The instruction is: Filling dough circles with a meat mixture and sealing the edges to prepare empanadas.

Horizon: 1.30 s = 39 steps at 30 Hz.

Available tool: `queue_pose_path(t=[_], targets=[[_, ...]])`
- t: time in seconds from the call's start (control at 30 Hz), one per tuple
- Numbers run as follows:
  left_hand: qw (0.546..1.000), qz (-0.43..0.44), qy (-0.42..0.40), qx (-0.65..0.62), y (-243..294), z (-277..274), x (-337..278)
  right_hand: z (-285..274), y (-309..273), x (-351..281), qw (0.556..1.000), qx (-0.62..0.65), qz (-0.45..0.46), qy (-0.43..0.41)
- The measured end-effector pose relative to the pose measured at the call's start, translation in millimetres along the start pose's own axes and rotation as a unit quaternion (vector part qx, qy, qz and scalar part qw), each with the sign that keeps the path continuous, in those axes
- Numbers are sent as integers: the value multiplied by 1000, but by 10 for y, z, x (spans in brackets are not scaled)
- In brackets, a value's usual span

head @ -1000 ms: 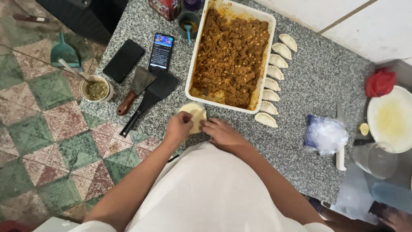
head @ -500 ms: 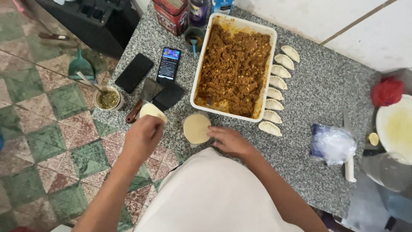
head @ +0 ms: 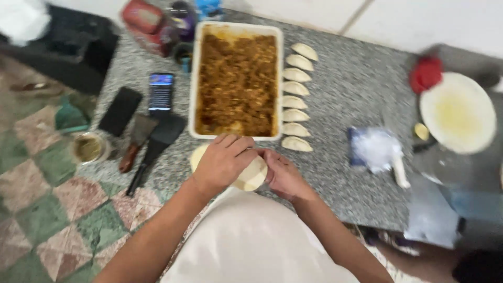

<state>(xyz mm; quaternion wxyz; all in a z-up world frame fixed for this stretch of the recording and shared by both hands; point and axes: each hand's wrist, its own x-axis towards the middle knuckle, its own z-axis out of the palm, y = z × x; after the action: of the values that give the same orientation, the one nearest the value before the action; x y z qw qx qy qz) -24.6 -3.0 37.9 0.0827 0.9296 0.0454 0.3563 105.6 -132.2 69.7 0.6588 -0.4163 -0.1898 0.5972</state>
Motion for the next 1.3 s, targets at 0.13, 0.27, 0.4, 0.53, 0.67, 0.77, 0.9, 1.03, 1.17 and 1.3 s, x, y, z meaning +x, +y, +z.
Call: queue_pose_path(t=[0.13,0.27,0.4,0.53,0.67,0.77,0.9,1.03,1.17,1.3], targets=[[997,74,-33,-20,356,468,384,-1018,487,-335,995,53,-49,65],[990,132,-19,-46,691,1115,602,-1814,693,-576,983,124,-93,100],[980,182,-14,-76,1078,1411,918,-2098,425,-900,965,138,-108,193],[970,227,-54,-59,1228,1897,857,-2548,304,-1183,952,145,-81,256],[961,229,-119,-97,1444,1891,1101,-2456,-121,-1420,942,160,-98,280],[952,239,-149,-119,1592,1902,1320,-2503,-335,-1603,921,191,-110,322],[928,258,-256,-79,1629,2104,1478,-2645,-734,-1930,864,242,-148,417],[908,288,-296,-67,1529,2595,1531,-3430,-674,-2461,794,281,-231,487],[907,234,-343,-72,1520,3193,1554,-3961,-568,-2972,766,227,-290,527],[908,192,-368,-66,1586,3453,1671,-3831,-591,-3304,762,158,-338,529]])
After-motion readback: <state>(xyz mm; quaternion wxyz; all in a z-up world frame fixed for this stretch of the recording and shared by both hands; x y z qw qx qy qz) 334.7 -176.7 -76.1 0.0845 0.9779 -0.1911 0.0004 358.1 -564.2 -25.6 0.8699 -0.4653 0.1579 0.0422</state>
